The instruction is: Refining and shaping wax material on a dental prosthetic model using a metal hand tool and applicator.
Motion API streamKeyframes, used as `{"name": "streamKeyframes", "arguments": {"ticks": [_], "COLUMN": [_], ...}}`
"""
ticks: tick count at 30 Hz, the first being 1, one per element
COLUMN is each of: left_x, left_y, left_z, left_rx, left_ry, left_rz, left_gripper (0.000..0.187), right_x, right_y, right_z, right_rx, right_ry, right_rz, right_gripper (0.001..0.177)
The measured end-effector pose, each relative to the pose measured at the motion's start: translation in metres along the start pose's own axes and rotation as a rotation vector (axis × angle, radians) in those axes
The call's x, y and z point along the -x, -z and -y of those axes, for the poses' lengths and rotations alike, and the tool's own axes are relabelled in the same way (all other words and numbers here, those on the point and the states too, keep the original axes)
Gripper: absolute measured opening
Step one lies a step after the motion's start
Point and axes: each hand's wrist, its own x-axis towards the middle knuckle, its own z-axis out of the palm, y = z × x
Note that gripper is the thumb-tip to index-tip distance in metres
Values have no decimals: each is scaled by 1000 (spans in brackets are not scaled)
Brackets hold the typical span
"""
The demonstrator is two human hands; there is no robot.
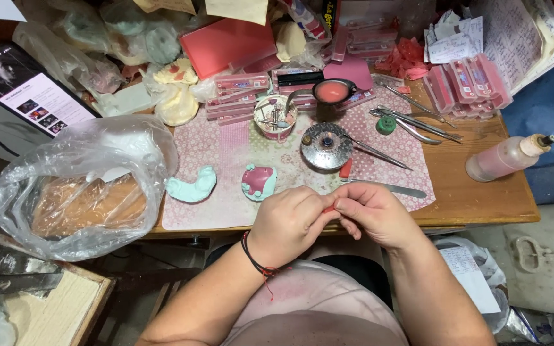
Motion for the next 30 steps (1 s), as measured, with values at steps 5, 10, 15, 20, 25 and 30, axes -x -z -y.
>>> {"name": "streamKeyframes", "arguments": {"ticks": [5,10,15,20,25,30], "left_x": [-3,0,1,-1,-7,-7], "left_y": [4,10,15,14,19,20], "left_z": [1,8,10,5,2,1], "left_rx": [-26,52,187,230,258,265], "left_ry": [-11,22,102,126,103,67], "left_rz": [-8,-17,-17,-19,-22,-44], "left_gripper": [11,12,13,16,9,7], "right_x": [1,2,10,12,14,14], "right_y": [-1,-9,-9,-18,-33,-43], "right_z": [-1,5,3,25,38,45], "right_rx": [30,40,138,673,804,893], "right_ry": [10,47,273,521,604,651], "right_rz": [-16,-58,-41,-177,-190,-140], "right_gripper": [19,21,46,23,14,9]}}
